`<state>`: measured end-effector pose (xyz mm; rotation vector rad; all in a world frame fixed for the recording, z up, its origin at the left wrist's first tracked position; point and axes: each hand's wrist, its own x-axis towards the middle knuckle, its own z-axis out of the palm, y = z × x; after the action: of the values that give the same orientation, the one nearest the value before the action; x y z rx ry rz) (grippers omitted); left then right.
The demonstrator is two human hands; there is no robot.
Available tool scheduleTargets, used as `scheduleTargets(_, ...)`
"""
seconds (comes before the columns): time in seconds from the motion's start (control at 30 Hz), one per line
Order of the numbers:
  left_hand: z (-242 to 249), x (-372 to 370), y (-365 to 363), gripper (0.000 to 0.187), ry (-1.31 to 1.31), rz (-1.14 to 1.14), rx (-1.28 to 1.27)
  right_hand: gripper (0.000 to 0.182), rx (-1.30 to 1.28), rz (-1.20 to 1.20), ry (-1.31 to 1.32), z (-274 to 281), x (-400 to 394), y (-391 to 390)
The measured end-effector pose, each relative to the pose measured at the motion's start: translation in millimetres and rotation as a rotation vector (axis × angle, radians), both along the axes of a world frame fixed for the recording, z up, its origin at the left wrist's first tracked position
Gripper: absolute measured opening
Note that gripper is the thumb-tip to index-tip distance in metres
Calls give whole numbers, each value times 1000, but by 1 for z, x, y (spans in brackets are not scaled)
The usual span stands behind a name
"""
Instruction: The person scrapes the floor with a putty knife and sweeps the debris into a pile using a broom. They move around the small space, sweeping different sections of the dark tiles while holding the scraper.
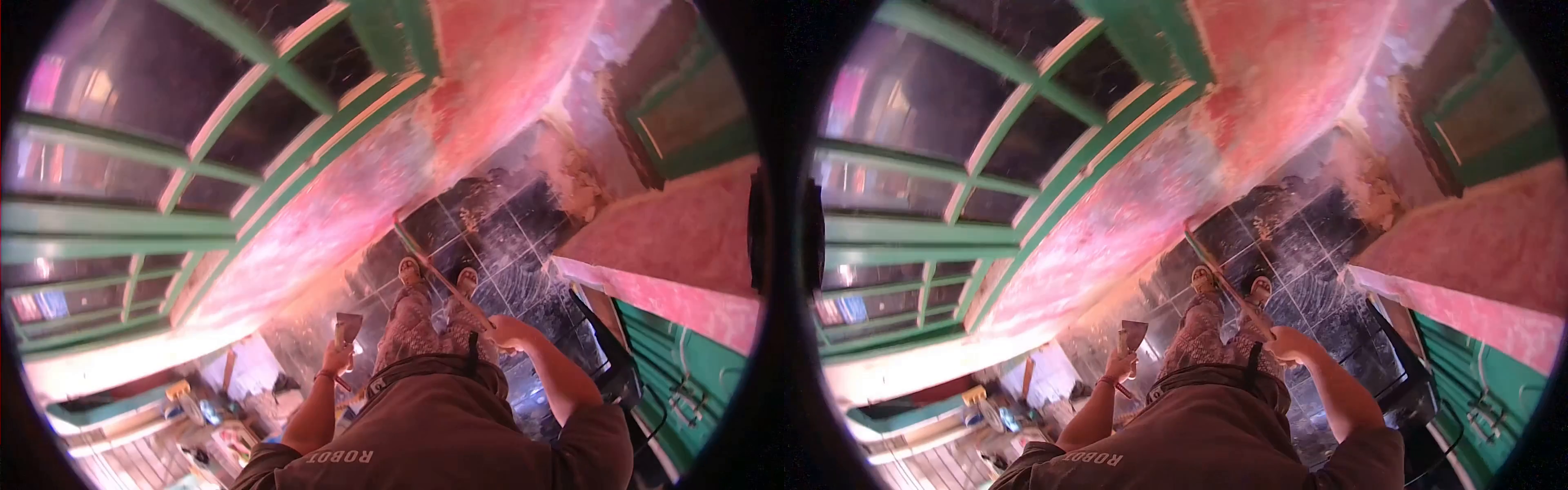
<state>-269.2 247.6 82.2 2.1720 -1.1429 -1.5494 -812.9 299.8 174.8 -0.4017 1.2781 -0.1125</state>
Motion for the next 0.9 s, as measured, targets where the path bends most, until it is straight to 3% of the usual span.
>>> scheduleTargets(0.1,20,-3,46,22,-32,72,17,25,23,222,-108,-5,16,-32)
scheduleTargets(0.3,48,16,128,19,9,307,-4,28,-715,993,479,-53,106,-53)
scheduleTargets(0.4,68,27,162,17,61,433,-36,28,-792,1234,413,-65,165,-56)
scheduleTargets(0.5,92,35,191,16,49,546,-42,27,-687,1364,361,-25,219,-71)
scheduleTargets(0.63,106,68,245,19,-75,530,-185,33,-718,1244,334,-67,289,-47)
scheduleTargets(0.73,110,102,288,24,-127,599,-110,38,-798,1245,296,-54,352,-38)
scheduleTargets(0.77,132,108,292,28,-199,596,-84,39,-815,1257,281,-47,376,-33)
scheduleTargets(0.87,115,148,338,21,-470,460,-370,37,-832,1310,239,-39,452,-24)
scheduleTargets(0.9,98,163,359,22,-445,474,-358,35,-874,1278,252,-16,477,-18)
